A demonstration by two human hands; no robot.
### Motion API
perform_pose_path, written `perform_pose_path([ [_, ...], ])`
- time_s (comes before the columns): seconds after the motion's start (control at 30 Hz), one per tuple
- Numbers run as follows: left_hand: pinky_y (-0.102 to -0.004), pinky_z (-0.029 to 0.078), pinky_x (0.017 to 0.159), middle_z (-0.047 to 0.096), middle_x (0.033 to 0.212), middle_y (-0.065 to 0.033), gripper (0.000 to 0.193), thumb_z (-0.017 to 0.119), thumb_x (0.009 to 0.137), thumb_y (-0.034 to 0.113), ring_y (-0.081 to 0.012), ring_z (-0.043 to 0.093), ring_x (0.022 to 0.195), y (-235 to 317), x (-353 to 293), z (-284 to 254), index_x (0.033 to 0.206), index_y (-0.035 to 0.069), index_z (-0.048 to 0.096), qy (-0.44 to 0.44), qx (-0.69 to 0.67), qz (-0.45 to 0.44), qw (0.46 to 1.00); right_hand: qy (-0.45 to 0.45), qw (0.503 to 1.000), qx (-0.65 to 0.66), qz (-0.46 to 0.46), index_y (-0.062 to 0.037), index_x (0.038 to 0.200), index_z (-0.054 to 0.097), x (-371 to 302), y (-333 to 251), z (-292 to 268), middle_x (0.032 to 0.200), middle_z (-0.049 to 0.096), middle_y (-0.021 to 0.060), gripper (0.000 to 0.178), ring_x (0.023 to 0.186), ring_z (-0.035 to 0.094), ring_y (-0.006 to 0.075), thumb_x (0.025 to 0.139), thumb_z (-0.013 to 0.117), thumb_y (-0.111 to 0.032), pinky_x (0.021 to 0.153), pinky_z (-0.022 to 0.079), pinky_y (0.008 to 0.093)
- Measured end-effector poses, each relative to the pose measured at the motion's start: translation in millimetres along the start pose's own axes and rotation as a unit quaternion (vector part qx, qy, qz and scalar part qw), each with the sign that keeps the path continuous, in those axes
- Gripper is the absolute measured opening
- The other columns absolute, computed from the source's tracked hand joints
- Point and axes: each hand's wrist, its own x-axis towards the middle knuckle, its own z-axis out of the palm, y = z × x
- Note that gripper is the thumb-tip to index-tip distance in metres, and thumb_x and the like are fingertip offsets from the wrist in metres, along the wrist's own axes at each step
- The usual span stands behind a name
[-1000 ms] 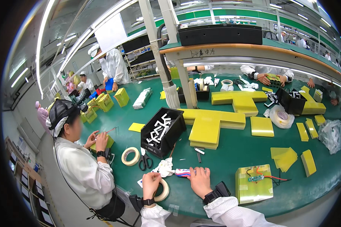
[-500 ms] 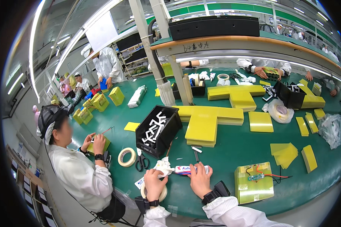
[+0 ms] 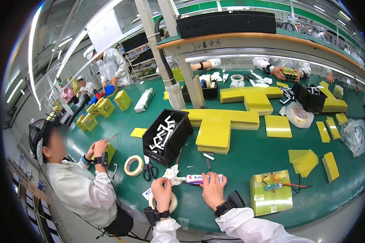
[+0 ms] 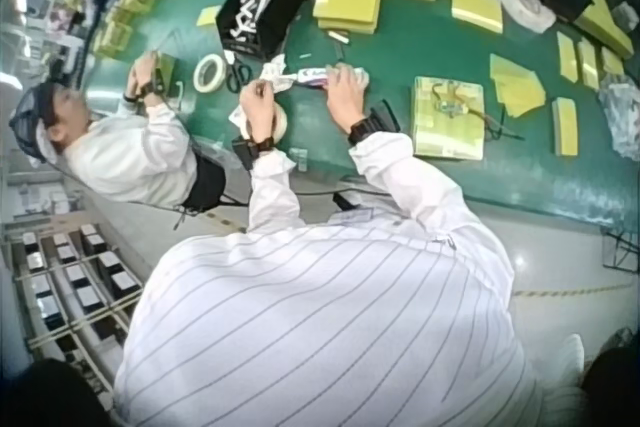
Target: Wrapping battery cell clusters with yellow insulation sheets and applying adhesive from a tube to the top circuit board.
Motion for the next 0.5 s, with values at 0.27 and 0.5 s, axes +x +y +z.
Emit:
perform_pose_path([
  [0.27,-0.0331,0.043,0.062,0.063,0.073,-0.0119,0.011,0.069,0.078,0.01,-0.0231,0.059,0.067,-4.2,8.0,0.9,0.084,0.0,0.069,-0.119,-0.108,-0.034,0.986,-0.015,1.0,0.001,-0.009,-0.0071,0.118,0.057,5.4,4.9,3.1,0.111,0.053,0.0097,0.04,0.11,0.048,0.025,0.08,0.065,-0.019,0.096,0.024,0.0542],
  [0.5,-0.0335,0.043,0.077,0.061,0.08,-0.008,0.004,0.058,0.079,0.002,-0.0204,0.056,0.08,-57.5,9.0,11.7,0.08,-0.001,0.061,-0.069,-0.152,0.0,0.986,-0.003,0.998,-0.021,-0.051,-0.0054,0.118,0.058,4.1,1.4,19.3,0.109,0.054,0.0102,0.034,0.11,0.05,0.024,0.087,0.05,-0.017,0.093,0.033,0.0527],
])
